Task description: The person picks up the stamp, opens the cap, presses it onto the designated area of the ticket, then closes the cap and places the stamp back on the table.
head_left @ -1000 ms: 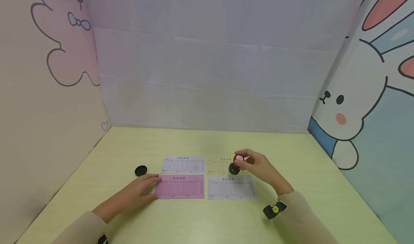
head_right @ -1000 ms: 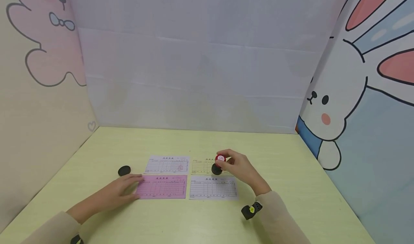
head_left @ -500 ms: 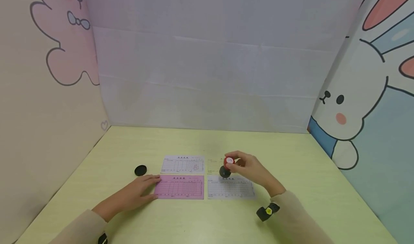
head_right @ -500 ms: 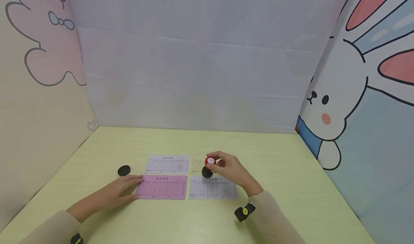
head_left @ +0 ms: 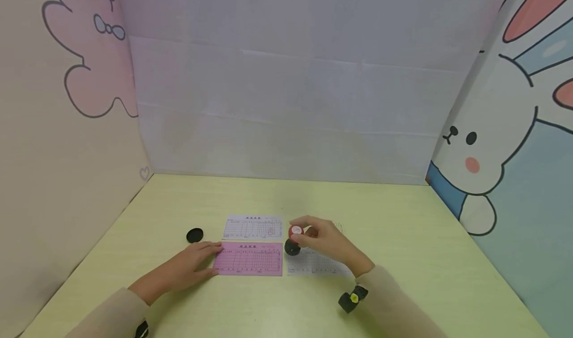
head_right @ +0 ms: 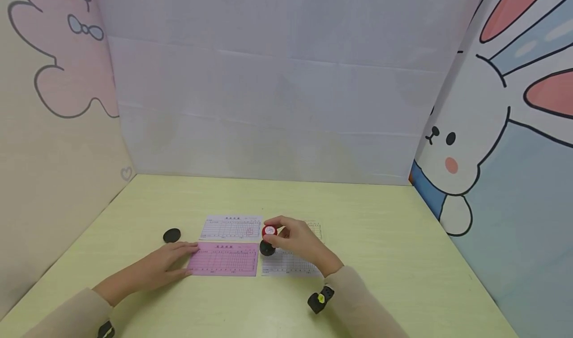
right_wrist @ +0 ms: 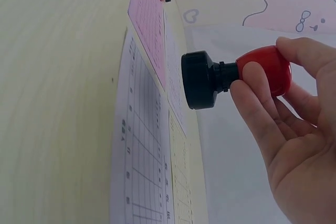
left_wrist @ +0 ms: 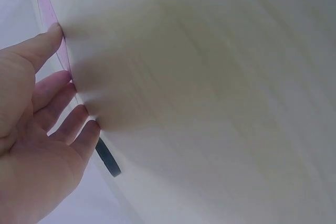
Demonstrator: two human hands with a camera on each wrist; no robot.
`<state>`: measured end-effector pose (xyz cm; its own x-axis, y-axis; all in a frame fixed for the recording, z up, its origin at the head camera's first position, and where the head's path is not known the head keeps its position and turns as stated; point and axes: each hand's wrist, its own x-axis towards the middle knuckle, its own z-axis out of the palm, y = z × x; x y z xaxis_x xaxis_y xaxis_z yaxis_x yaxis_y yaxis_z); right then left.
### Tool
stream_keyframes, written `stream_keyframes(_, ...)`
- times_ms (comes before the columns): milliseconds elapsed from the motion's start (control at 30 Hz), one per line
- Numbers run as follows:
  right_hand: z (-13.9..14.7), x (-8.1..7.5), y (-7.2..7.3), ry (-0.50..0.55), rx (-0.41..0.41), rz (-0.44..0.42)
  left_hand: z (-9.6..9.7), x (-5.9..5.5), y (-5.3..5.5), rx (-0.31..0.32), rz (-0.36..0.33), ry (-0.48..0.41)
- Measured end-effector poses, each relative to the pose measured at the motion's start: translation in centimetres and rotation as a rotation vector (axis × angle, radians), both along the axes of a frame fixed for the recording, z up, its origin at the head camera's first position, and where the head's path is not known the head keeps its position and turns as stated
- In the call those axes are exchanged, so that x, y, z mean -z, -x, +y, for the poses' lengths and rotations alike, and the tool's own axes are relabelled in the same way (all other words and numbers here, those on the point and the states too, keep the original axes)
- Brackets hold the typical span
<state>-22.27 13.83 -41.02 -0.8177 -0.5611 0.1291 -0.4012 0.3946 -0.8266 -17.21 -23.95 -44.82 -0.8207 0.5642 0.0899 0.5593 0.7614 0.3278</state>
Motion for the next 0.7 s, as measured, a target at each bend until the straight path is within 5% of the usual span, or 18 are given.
stream_keyframes(700,-4.1,0.7,-0.5,-0.011,-0.118,0.070,0.1,-0.4,0.1,-0.011,-0.015,0.014)
